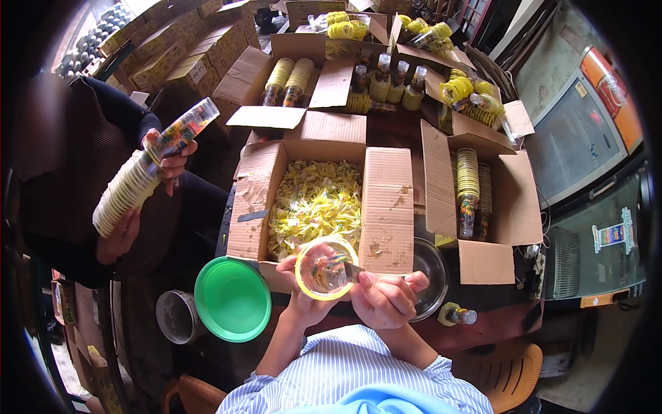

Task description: The person uses a knife to cut yellow plastic rings from a roll, dropping the cut pieces into a cardboard box. Another person nearby also cuts similar rings and places them into the same box. The camera wearer occasionally picks up and stacks the plastic rolls.

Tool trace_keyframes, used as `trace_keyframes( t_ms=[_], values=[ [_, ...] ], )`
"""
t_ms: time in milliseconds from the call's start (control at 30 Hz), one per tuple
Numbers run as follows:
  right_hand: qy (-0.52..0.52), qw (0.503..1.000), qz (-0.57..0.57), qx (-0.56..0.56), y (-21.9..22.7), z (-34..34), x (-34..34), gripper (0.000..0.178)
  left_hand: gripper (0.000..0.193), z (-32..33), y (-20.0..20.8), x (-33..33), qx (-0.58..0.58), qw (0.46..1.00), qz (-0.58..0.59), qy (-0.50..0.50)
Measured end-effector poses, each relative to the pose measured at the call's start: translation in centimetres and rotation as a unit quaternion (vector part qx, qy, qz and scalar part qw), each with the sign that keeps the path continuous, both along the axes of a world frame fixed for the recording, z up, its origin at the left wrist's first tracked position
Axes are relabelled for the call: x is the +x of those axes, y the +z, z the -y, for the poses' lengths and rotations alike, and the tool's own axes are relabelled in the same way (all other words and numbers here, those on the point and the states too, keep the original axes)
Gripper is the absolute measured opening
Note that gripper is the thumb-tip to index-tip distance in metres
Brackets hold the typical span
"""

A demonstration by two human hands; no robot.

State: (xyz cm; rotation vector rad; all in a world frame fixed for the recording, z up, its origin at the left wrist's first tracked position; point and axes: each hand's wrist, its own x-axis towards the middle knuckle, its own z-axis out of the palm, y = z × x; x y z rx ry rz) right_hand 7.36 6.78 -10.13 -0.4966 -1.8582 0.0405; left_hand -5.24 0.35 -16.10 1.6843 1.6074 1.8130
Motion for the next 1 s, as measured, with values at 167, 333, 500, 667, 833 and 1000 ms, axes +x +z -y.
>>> trace_keyframes(
  t_ms=[167, 333, 500, 667, 833, 1000],
  values=[
    [0.006, 1.000, 0.001, -0.013, 0.1, -0.3, -0.1, 0.024, 0.083, 0.4, 0.8, -0.5, -0.046, 0.998, -0.041, 0.011],
    [-0.004, 1.000, -0.008, 0.004, -0.2, -0.3, -0.1, 0.025, 0.071, 0.0, 1.3, -0.2, -0.009, 0.997, -0.064, 0.042],
    [-0.002, 1.000, -0.003, -0.022, -0.2, -1.5, -0.7, 0.023, 0.069, 0.5, 0.3, -0.8, -0.068, 0.993, -0.075, 0.054],
    [0.015, 0.989, -0.053, -0.138, -0.6, -1.7, -0.7, 0.022, 0.069, 0.2, 0.2, -1.0, -0.071, 0.986, -0.133, 0.072],
    [0.018, 0.998, -0.001, -0.061, -1.3, -1.2, -0.2, 0.023, 0.069, -0.2, -1.2, -0.9, -0.058, 0.996, -0.035, 0.055],
    [0.009, 0.999, 0.012, -0.028, -1.4, -1.4, -0.5, 0.026, 0.077, -0.9, 0.2, -0.8, -0.036, 0.998, 0.057, -0.006]
  ],
)
